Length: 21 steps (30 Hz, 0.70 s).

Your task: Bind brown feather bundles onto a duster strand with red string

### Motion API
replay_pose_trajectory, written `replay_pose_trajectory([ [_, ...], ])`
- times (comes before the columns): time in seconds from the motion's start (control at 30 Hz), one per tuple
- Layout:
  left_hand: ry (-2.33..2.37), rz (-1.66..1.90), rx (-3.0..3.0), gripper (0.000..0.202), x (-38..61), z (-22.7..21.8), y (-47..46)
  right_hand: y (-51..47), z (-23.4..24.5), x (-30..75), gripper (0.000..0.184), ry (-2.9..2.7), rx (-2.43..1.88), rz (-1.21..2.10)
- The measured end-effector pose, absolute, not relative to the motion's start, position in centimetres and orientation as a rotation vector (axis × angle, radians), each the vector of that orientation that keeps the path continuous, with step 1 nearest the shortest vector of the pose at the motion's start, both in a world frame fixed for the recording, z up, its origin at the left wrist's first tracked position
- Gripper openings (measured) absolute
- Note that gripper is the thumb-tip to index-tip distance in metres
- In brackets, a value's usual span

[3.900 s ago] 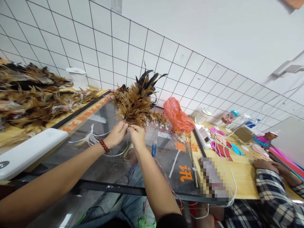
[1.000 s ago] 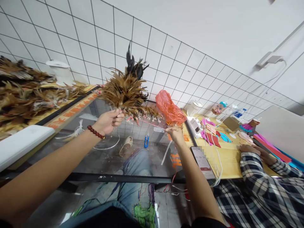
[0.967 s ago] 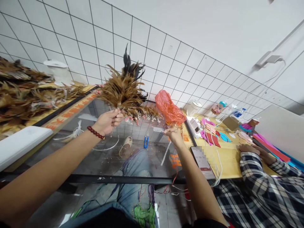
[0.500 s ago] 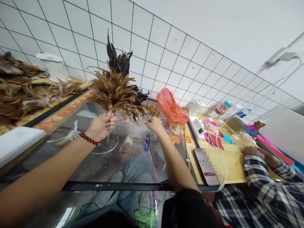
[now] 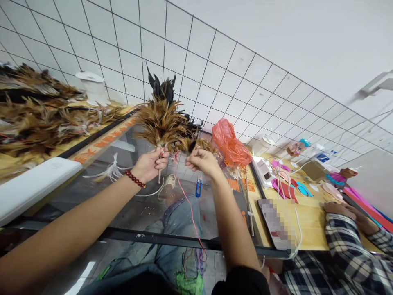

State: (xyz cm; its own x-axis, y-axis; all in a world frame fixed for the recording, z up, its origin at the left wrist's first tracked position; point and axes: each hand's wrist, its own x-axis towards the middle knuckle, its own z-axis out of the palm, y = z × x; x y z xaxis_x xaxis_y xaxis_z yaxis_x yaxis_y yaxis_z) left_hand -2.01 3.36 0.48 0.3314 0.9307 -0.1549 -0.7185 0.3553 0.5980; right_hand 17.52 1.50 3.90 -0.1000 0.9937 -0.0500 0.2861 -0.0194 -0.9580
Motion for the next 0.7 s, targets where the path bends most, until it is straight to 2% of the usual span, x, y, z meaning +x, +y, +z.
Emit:
replay_pose_trajectory([
  [0.07, 0.544, 1.153, 0.485, 0.024, -1.7, 0.1, 3.4, 0.9, 3.8, 14.6, 0.026, -1.402, -1.18, 1.227],
  [0.13, 0.573, 1.201, 0.488, 0.024, -1.4, -0.2, 3.5, 1.2, 3.0, 11.8, 0.025, -1.363, -1.089, 1.153],
  [0.33, 0.607, 1.261, 0.508, 0.02, -1.1, -0.7, 3.7, 3.0, 0.1, 8.4, 0.018, -1.162, -1.049, 1.119],
  [0.7, 0.626, 1.241, 0.625, 0.02, -0.9, -0.2, 2.8, 3.1, -1.2, 7.4, 0.016, -0.789, -0.977, 1.163],
])
